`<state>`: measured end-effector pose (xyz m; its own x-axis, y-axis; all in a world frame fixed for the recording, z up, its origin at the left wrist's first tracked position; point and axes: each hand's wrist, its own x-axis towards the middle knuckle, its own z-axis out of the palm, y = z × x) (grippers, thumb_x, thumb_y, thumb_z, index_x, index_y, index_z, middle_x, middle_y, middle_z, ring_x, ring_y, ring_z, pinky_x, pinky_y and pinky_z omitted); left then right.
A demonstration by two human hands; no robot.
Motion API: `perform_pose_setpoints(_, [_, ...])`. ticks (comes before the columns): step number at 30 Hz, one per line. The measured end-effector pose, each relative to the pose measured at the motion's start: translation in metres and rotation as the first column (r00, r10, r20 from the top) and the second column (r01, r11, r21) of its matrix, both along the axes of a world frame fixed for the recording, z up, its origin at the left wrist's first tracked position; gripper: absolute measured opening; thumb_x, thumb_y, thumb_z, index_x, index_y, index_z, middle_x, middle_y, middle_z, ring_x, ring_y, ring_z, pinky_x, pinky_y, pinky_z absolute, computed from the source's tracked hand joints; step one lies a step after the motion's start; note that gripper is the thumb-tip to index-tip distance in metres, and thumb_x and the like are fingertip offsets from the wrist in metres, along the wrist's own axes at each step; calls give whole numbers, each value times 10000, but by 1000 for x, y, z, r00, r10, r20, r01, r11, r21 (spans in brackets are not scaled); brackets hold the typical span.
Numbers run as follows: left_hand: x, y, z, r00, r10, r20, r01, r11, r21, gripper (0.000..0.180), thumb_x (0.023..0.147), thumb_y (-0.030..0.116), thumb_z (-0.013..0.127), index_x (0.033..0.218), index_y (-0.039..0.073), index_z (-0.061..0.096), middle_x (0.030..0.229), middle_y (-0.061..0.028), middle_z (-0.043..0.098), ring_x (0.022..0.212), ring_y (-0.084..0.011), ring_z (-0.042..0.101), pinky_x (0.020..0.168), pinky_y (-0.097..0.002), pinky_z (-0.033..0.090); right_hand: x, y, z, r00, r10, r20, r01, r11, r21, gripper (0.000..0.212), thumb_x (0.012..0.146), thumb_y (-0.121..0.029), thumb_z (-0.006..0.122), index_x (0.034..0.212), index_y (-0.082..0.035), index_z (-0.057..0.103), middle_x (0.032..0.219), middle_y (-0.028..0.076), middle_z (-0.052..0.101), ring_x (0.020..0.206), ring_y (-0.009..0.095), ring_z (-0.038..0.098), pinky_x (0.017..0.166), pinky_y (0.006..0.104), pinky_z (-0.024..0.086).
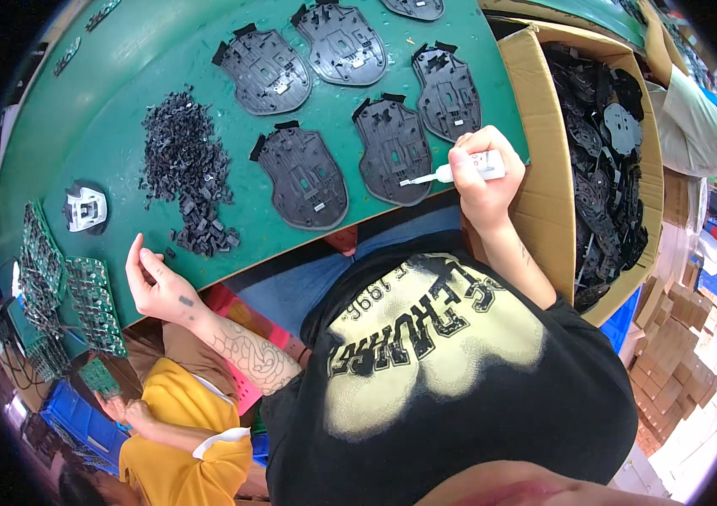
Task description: Assembling plastic computer mouse components at a factory workbench.
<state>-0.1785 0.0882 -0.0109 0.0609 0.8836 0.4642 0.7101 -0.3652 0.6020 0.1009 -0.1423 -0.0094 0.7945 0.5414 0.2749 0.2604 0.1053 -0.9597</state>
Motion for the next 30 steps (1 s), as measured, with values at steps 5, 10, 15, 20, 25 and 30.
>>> perform_pose_setpoints(5, [1, 0, 0, 1000, -8, 27, 7, 1000, 12, 188, 915, 109, 566, 1022, 49, 709, 709, -13, 597, 616, -98, 503, 562, -254, 411, 0, -1, -1, 1000, -13, 25, 13, 1000, -16, 155, 766, -20, 694, 691, -34, 559, 624, -14, 568, 537, 29, 485, 483, 197, 373])
perform_pose_setpoints(10, [-1, 2, -4, 1000, -12, 20, 12, 1000, 1, 179, 906, 69, 565, 1015, 40, 704, 721, -15, 602, 611, -96, 527, 569, -248, 429, 2, -1, -1, 998, -53, 39, 54, 999, -4, 150, 783, -39, 685, 707, -37, 557, 613, -22, 552, 528, 29, 472, 480, 196, 366])
perform_pose_setpoints(15, [-1, 1, -1, 1000, -5, 26, 6, 1000, -14, 179, 905, 68, 565, 1014, 42, 705, 725, -15, 603, 610, -95, 525, 569, -249, 432, -10, 2, 11, 978, -42, -202, 51, 998, 37, 145, 787, -53, 682, 723, -38, 553, 666, -9, 552, 566, 37, 478, 508, 196, 375])
perform_pose_setpoints(20, [-2, 2, -3, 997, -21, 69, 21, 1000, 12, 164, 898, 56, 574, 999, 33, 701, 764, -33, 634, 604, -103, 541, 560, -248, 444, -32, 28, 20, 988, 151, 28, -150, 988, -19, 177, 738, -68, 754, 716, -28, 584, 657, 10, 584, 573, 45, 528, 510, 204, 416])
perform_pose_setpoints(25, [2, 3, -5, 997, -20, 77, 19, 1000, 18, 166, 883, 41, 578, 986, 47, 707, 724, -25, 619, 578, -91, 527, 527, -244, 425, -41, 53, 35, 963, 222, 155, -203, 971, -128, 204, 727, -93, 777, 712, -27, 585, 621, 12, 580, 538, 52, 535, 493, 207, 426])
perform_pose_setpoints(30, [-4, 2, -3, 997, -23, 73, 21, 999, 29, 166, 880, 46, 579, 981, 53, 710, 711, -18, 612, 565, -88, 520, 516, -241, 414, -45, 63, 32, 939, 255, 230, -213, 958, -193, 210, 739, -107, 774, 710, -30, 580, 601, 15, 570, 520, 55, 537, 484, 211, 433])
